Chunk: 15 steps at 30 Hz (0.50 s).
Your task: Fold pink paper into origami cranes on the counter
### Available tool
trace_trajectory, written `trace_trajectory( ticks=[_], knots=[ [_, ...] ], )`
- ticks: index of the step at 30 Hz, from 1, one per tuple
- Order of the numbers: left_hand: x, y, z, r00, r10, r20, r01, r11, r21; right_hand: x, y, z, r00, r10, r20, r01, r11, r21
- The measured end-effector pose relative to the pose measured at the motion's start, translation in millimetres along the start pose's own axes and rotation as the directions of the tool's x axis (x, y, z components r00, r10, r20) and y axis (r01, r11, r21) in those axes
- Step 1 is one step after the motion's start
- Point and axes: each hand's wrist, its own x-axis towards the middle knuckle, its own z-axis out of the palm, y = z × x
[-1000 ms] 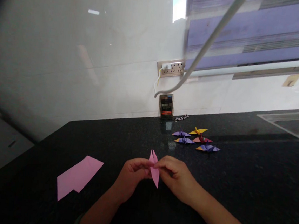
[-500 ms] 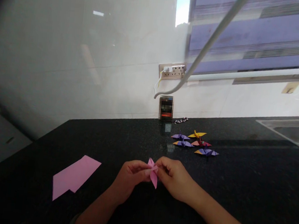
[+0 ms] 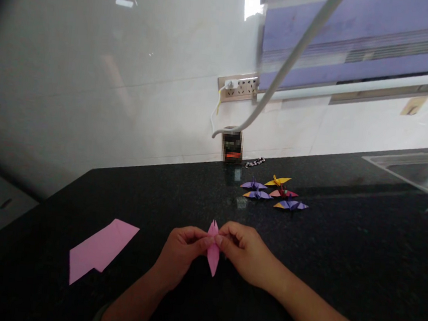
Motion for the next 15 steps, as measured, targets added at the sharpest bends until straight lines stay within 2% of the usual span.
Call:
trace_trajectory(
  ticks=[9, 15],
  knots=[
    [0.9, -1.1, 4.0, 1.000, 0.031, -0.003, -0.031, 0.997, -0.072, 1.1, 3.1, 2.3, 0.999, 0.042, -0.017, -0.038, 0.982, 0.187],
    [1.3, -0.9, 4.0, 0.998, 0.056, -0.026, -0.056, 0.998, 0.020, 0.6, 5.9, 2.6, 0.998, 0.059, -0.004, -0.056, 0.963, 0.265]
  ],
)
